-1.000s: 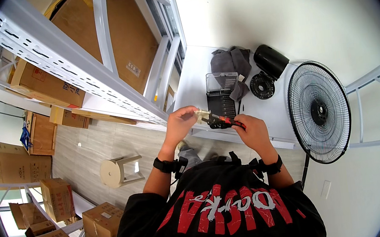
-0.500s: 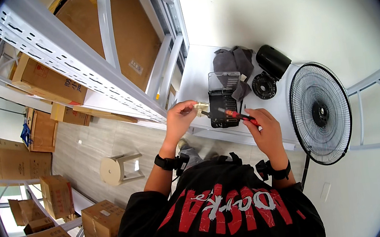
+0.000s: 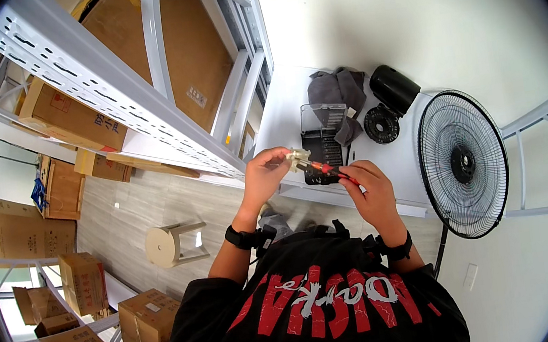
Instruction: The person uses a screwdriver to adjust and tighten screws on a fan motor assembly. They manipulate the motor housing and internal components while seated on the floor.
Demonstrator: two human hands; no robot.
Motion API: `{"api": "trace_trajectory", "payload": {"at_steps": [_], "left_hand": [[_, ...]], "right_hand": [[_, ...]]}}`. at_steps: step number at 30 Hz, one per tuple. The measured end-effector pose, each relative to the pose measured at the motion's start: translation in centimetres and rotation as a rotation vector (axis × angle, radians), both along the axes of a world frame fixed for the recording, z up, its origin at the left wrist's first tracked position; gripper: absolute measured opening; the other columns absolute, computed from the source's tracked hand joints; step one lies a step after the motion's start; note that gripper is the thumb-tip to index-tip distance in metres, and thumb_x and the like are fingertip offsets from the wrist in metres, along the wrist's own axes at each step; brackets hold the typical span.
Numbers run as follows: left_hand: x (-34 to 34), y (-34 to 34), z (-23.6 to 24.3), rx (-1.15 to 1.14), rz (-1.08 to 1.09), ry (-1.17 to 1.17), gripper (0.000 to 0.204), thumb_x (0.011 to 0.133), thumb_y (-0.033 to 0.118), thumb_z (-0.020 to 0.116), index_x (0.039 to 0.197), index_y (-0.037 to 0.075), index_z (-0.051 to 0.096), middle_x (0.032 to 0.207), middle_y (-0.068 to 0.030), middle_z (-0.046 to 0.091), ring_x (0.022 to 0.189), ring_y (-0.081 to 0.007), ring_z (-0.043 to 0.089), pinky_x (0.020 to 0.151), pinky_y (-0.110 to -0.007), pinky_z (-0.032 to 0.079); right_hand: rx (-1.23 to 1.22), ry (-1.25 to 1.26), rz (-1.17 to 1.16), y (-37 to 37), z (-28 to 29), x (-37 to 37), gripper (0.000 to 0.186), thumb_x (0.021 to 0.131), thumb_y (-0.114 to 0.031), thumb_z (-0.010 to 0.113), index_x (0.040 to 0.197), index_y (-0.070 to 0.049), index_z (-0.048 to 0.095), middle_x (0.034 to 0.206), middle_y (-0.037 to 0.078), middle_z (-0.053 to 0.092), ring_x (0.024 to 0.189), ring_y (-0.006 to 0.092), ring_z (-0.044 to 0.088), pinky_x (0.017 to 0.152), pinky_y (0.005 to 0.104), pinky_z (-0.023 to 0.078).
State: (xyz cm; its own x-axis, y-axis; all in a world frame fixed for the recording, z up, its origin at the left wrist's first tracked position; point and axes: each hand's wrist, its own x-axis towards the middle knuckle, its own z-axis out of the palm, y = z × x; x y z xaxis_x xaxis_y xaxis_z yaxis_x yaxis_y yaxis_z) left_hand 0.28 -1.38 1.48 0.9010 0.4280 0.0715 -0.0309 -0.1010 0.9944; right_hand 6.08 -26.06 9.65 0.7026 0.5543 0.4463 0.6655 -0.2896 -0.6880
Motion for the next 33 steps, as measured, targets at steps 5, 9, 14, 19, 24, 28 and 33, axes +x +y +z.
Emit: {"api": "trace_trajectory", "payload": {"at_steps": [5, 9, 14, 19, 24, 28, 33], "left_hand": [[0.0, -0.2, 0.4, -0.007, -0.025, 0.025, 0.017, 0.088, -0.004, 0.071, 0.104, 0.001, 0.072, 0.089, 0.0030, 0.067, 0.081, -0.0035, 0.061, 0.073, -0.020, 0.049], [0.1, -0.1, -0.2, -0.053, -0.026, 0.050, 0.018, 0.085, 0.003, 0.073, 0.103, 0.004, 0.074, 0.090, -0.0017, 0.069, 0.085, -0.0092, 0.065, 0.078, -0.025, 0.052], [0.2, -0.3, 0.0, -0.028, -0.041, 0.005, 0.016, 0.090, -0.005, 0.069, 0.104, 0.001, 0.072, 0.092, 0.0010, 0.069, 0.084, -0.0047, 0.062, 0.074, -0.021, 0.050], [0.1, -0.4, 0.5, 0.044, -0.028, -0.029, 0.016, 0.089, -0.005, 0.069, 0.104, 0.001, 0.072, 0.093, -0.0001, 0.068, 0.083, -0.0050, 0.062, 0.075, -0.021, 0.051], [0.0, -0.4, 0.6, 0.178, 0.018, -0.066, 0.017, 0.085, -0.004, 0.071, 0.101, 0.001, 0.073, 0.090, -0.0018, 0.067, 0.080, -0.0061, 0.063, 0.071, -0.021, 0.052], [-0.1, -0.3, 1.3, 0.262, 0.026, -0.079, 0.018, 0.083, -0.004, 0.072, 0.100, 0.002, 0.073, 0.090, -0.0031, 0.067, 0.079, -0.0071, 0.063, 0.069, -0.022, 0.053], [-0.3, -0.4, 1.6, 0.248, 0.012, -0.090, 0.022, 0.082, -0.005, 0.071, 0.103, 0.002, 0.073, 0.093, -0.0040, 0.068, 0.081, -0.0081, 0.064, 0.070, -0.022, 0.055]], "right_hand": [[-0.004, 0.025, 0.003, 0.0, -0.1, 0.0, 0.021, 0.086, -0.003, 0.073, 0.106, 0.000, 0.070, 0.099, 0.013, 0.065, 0.075, 0.0232, 0.065, 0.064, 0.0310, 0.053], [0.004, 0.103, -0.003, 0.1, 0.4, -0.3, 0.021, 0.085, -0.006, 0.073, 0.105, 0.000, 0.069, 0.097, 0.013, 0.065, 0.083, 0.0314, 0.065, 0.072, 0.0374, 0.053], [-0.005, 0.099, 0.001, 0.2, 0.5, -0.3, 0.021, 0.085, -0.006, 0.073, 0.105, 0.000, 0.069, 0.096, 0.013, 0.065, 0.082, 0.0311, 0.065, 0.071, 0.0372, 0.053], [-0.036, 0.092, -0.001, 0.2, 0.7, -0.4, 0.021, 0.085, -0.009, 0.074, 0.104, -0.001, 0.069, 0.096, 0.013, 0.066, 0.081, 0.0313, 0.065, 0.071, 0.0376, 0.053], [-0.118, 0.111, 0.000, 0.5, 1.3, -0.8, 0.021, 0.085, -0.011, 0.074, 0.104, -0.003, 0.068, 0.095, 0.012, 0.066, 0.081, 0.0317, 0.065, 0.069, 0.0395, 0.053], [-0.172, 0.115, -0.030, 0.5, 0.5, -0.7, 0.021, 0.084, -0.013, 0.074, 0.102, -0.004, 0.067, 0.093, 0.012, 0.066, 0.077, 0.0331, 0.064, 0.067, 0.0419, 0.052], [-0.157, 0.071, -0.053, 0.4, -0.3, -0.6, 0.021, 0.084, -0.016, 0.074, 0.101, -0.004, 0.066, 0.092, 0.012, 0.066, 0.073, 0.0339, 0.063, 0.065, 0.0431, 0.051]]}}
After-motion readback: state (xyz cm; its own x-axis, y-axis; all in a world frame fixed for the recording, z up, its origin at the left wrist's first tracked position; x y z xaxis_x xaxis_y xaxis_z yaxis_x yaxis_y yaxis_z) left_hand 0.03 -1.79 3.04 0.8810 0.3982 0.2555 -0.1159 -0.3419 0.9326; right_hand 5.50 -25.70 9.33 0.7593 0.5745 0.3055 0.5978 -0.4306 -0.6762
